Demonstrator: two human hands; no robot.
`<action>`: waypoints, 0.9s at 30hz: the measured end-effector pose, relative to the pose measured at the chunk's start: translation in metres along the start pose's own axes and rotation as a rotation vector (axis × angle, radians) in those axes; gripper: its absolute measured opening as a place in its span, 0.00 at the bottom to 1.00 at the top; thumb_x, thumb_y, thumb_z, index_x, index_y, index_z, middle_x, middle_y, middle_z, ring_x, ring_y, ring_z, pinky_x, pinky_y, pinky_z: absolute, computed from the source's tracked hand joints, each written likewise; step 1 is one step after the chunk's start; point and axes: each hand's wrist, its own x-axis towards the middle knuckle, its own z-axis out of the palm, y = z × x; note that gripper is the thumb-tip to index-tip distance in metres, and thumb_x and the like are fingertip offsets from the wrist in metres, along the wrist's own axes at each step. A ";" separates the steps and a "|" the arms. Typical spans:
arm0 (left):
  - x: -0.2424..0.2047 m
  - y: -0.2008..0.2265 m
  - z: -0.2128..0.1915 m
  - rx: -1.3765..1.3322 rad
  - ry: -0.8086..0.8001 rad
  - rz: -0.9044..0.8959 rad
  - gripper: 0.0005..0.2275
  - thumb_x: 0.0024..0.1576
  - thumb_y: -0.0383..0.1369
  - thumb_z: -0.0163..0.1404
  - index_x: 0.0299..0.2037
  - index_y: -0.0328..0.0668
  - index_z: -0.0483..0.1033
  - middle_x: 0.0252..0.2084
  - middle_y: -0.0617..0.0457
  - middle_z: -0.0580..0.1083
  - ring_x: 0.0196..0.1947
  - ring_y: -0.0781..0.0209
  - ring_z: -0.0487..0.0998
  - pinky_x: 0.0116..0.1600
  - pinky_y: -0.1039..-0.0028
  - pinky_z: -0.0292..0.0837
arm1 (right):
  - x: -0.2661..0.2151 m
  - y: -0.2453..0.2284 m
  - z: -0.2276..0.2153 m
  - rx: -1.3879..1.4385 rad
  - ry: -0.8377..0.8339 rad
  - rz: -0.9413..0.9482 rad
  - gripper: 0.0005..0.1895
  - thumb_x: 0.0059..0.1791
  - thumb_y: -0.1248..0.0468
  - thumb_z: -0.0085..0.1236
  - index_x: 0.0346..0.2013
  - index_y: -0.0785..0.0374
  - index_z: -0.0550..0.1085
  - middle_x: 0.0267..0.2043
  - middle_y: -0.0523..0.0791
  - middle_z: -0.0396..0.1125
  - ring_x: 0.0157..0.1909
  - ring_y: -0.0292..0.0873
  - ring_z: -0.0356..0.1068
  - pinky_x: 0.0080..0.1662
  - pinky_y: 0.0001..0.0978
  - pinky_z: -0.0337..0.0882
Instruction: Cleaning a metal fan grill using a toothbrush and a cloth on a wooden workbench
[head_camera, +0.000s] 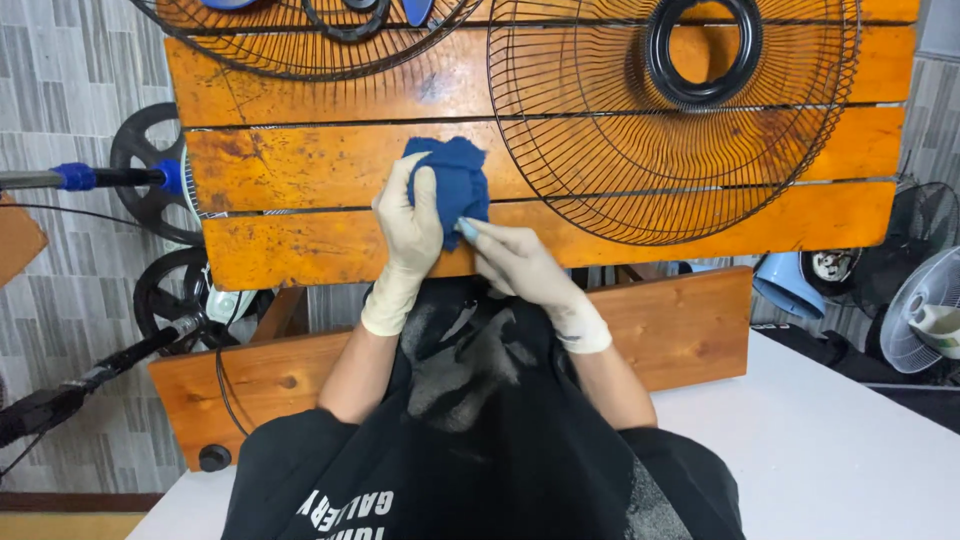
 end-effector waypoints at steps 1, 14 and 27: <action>-0.003 -0.017 -0.001 0.001 0.003 0.000 0.10 0.66 0.35 0.46 0.44 0.42 0.81 0.35 0.46 0.79 0.39 0.50 0.82 0.45 0.67 0.75 | -0.006 -0.012 0.000 -0.001 -0.003 0.001 0.19 0.60 0.69 0.36 0.64 0.65 0.69 0.11 0.45 0.58 0.09 0.31 0.52 0.13 0.16 0.52; 0.016 0.023 -0.004 0.399 -0.055 0.244 0.27 0.61 0.24 0.54 0.70 0.41 0.60 0.73 0.37 0.54 0.77 0.36 0.56 0.81 0.45 0.52 | -0.039 -0.095 -0.036 -1.494 0.727 -0.104 0.22 0.59 0.59 0.46 0.69 0.51 0.67 0.45 0.50 0.75 0.33 0.62 0.72 0.36 0.51 0.68; 0.006 0.001 0.080 0.321 -0.552 0.134 0.41 0.54 0.49 0.66 0.74 0.51 0.55 0.81 0.49 0.43 0.82 0.41 0.42 0.82 0.44 0.41 | -0.040 -0.073 -0.026 -1.639 0.535 -0.064 0.23 0.58 0.59 0.50 0.70 0.48 0.69 0.26 0.42 0.65 0.27 0.48 0.69 0.25 0.42 0.65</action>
